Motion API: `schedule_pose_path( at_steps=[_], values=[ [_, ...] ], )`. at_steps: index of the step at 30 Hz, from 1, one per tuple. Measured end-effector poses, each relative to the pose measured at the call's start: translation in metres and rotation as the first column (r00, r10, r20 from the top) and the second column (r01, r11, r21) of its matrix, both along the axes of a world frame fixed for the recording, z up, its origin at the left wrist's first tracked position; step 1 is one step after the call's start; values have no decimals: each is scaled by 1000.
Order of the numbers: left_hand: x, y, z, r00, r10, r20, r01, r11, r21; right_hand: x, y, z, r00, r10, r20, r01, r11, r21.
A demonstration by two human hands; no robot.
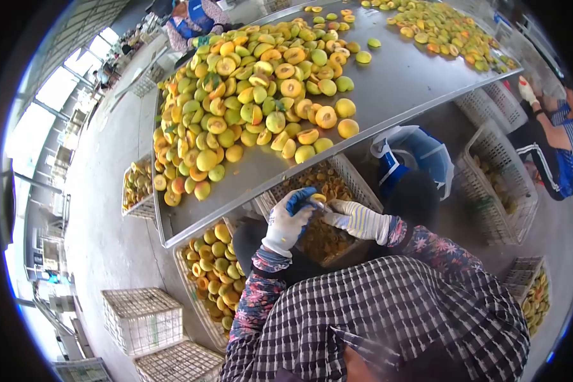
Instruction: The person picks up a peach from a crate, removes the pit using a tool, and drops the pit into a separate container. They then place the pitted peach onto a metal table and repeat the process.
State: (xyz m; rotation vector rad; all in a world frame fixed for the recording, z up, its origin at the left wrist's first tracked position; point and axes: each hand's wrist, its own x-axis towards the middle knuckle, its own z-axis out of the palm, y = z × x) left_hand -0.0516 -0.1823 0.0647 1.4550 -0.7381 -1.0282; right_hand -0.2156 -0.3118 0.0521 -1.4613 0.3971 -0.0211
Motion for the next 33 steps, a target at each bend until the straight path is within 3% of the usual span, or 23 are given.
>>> schedule_pose_path(
  at_steps=[2, 5, 6, 7, 9, 10, 11, 13, 15, 17, 18, 19, 23, 25, 30, 33],
  values=[
    [1, -2, -3, 996, 4, 84, -5, 1000, 9, 1, 5, 16, 998, 63, 4, -63, 998, -25],
    [-2, -6, 13, 1000, -13, 18, 12, 995, 102, 3, 2, 9, 989, 144, 27, -137, 976, -171],
    [5, -6, 10, 996, -62, 71, 55, 994, 94, 2, 1, 3, 992, 111, 63, -94, 970, -222],
    [13, -5, 30, 954, -179, 241, 119, 962, 245, 3, 2, -3, 992, 81, 98, -52, 961, -272],
    [35, -1, 33, 827, -319, 464, 238, 945, 226, -1, 0, -15, 997, 10, 75, 7, 973, -231],
    [52, -3, 36, 701, -394, 594, 282, 919, 276, -1, -3, -11, 998, -24, 61, 36, 977, -209],
    [62, -8, 39, 488, -302, 819, 257, 946, 196, -4, -9, -6, 996, -54, 68, 65, 984, -169],
    [62, -44, 85, 600, -352, 718, 163, 933, 321, -10, -17, 32, 990, -120, 75, 127, 988, -88],
    [79, -89, 73, 736, -255, 627, 146, 964, 221, -15, -25, 44, 972, -206, 116, 197, 977, 81],
    [83, -141, 74, 531, -262, 806, 148, 965, 217, -16, -30, 40, 936, -309, 169, 269, 936, 225],
    [87, -167, 64, 437, -254, 863, 191, 964, 187, -17, -34, 36, 914, -347, 210, 318, 935, 158],
    [89, -191, 55, 340, -234, 911, 232, 960, 160, -20, -38, 40, 918, -360, 167, 324, 923, 205],
    [81, -270, 44, 151, -377, 914, 142, 923, 358, -29, -51, 54, 940, -336, 63, 290, 881, 373],
    [81, -296, 45, 156, -475, 866, 13, 878, 479, -35, -58, 53, 955, -295, 32, 257, 874, 412],
    [141, -320, 59, -15, -465, 885, -253, 858, 446, -40, -68, 55, 967, -254, 10, 220, 856, 468],
    [187, -323, 80, 12, -445, 895, -380, 826, 416, -39, -70, 55, 962, -274, 8, 232, 827, 512]
  ],
)
